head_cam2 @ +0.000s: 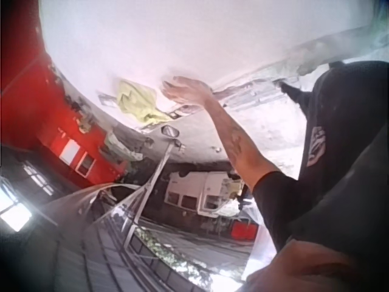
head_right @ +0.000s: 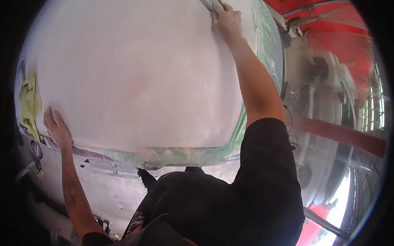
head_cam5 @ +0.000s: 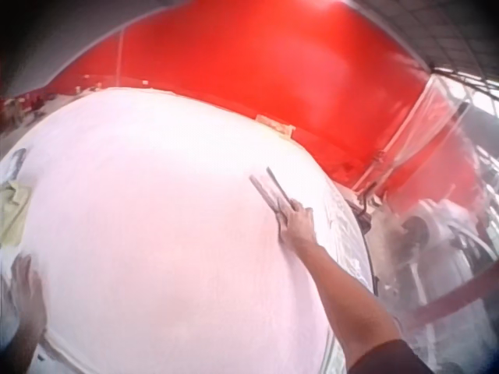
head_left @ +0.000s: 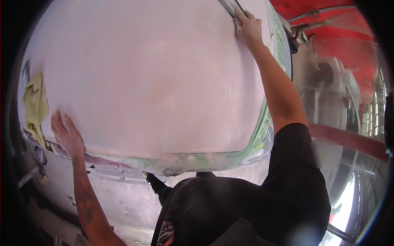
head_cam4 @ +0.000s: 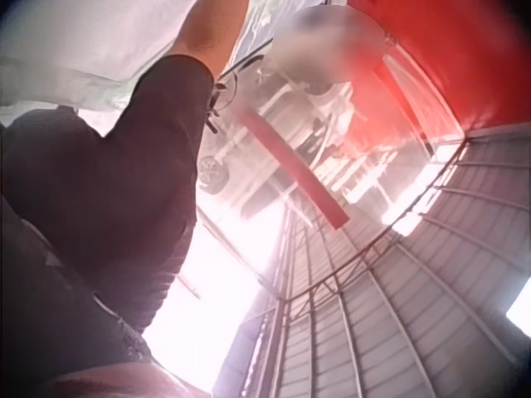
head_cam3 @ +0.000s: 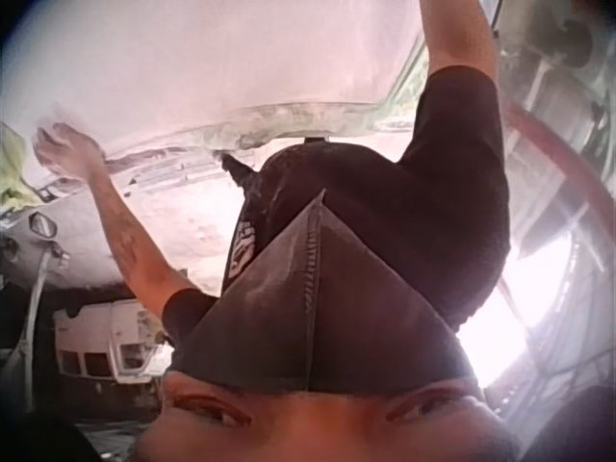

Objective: The person wipes down the roof of a car with a cloth and sands the surface using a sanding block.

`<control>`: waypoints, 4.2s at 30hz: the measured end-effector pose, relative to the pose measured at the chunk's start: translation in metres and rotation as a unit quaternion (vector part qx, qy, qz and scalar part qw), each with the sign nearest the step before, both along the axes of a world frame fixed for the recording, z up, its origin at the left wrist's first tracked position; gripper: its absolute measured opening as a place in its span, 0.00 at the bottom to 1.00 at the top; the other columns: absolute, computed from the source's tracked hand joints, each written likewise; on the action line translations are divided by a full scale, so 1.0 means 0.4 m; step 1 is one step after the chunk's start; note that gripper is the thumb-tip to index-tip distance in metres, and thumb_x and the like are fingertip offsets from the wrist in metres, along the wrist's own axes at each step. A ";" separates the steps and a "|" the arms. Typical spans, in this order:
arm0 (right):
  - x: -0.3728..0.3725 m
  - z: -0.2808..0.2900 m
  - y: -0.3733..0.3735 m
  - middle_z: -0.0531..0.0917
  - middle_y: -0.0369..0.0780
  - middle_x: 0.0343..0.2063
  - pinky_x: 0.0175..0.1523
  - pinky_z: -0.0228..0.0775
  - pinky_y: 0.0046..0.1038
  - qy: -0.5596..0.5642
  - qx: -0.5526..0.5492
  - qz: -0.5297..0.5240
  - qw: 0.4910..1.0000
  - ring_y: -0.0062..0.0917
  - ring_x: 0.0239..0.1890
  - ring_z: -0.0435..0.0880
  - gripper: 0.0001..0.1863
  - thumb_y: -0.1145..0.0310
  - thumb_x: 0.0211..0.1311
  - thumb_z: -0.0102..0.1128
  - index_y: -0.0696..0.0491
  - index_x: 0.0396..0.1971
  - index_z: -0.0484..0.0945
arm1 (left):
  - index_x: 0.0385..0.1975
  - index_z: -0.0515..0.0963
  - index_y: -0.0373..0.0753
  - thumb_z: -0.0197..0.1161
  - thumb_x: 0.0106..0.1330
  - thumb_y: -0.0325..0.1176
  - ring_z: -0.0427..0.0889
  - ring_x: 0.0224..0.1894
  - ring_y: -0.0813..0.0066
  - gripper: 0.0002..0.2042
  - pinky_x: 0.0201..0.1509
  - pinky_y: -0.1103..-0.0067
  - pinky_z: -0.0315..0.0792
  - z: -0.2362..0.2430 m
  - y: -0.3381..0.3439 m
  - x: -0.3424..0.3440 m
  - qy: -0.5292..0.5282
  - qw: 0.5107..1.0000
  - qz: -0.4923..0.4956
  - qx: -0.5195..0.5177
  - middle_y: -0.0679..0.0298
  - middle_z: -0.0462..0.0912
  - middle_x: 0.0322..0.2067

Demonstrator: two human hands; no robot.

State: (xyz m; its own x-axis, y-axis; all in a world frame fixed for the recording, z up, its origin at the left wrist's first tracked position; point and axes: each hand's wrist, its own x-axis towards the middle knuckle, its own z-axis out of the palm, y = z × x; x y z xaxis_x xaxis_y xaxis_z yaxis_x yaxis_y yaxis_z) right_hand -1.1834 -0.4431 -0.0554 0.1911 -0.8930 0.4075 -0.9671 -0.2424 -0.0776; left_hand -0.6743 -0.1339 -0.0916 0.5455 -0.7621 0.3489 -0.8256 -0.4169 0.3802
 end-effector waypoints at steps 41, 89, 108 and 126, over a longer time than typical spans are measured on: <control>-0.099 -0.066 0.692 0.74 0.47 0.54 0.51 0.70 0.39 -0.025 0.005 0.080 0.996 0.42 0.44 0.73 0.28 0.65 0.54 0.68 0.41 0.58 0.77 | 0.62 0.70 0.43 0.46 0.72 0.57 0.67 0.65 0.52 0.28 0.67 0.60 0.59 -0.012 -0.011 0.011 -0.021 1.000 0.019 0.001 0.53 0.70 0.62; -0.155 -0.001 0.461 0.74 0.48 0.52 0.57 0.70 0.42 -0.068 0.151 -0.257 0.952 0.43 0.55 0.73 0.31 0.52 0.61 0.57 0.50 0.63 0.71 | 0.65 0.67 0.41 0.45 0.73 0.56 0.61 0.69 0.52 0.30 0.70 0.58 0.54 -0.004 -0.021 0.009 -0.014 1.000 0.001 0.026 0.52 0.64 0.66; -0.134 -0.052 0.711 0.72 0.51 0.51 0.60 0.66 0.41 -0.144 0.181 -0.205 0.951 0.45 0.55 0.73 0.35 0.52 0.58 0.62 0.56 0.63 0.70 | 0.65 0.65 0.42 0.45 0.72 0.57 0.62 0.68 0.52 0.30 0.68 0.58 0.56 -0.006 0.007 0.030 -0.036 0.998 0.005 0.045 0.53 0.64 0.66; -0.165 -0.038 0.702 0.69 0.52 0.49 0.58 0.69 0.43 -0.159 0.217 -0.185 0.945 0.47 0.52 0.74 0.40 0.54 0.55 0.63 0.55 0.66 0.64 | 0.64 0.65 0.38 0.47 0.72 0.56 0.63 0.67 0.50 0.30 0.66 0.60 0.60 0.013 0.002 0.010 -0.048 0.997 0.014 0.059 0.50 0.63 0.65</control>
State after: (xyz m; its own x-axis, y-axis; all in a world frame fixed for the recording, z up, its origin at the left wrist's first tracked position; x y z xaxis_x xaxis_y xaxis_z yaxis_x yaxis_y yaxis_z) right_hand -1.2496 -0.1623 -0.0708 -0.2381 -0.9708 -0.0280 -0.8904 0.2297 -0.3931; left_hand -0.6702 -0.1330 -0.0864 0.5354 -0.7860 0.3093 -0.8434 -0.4776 0.2462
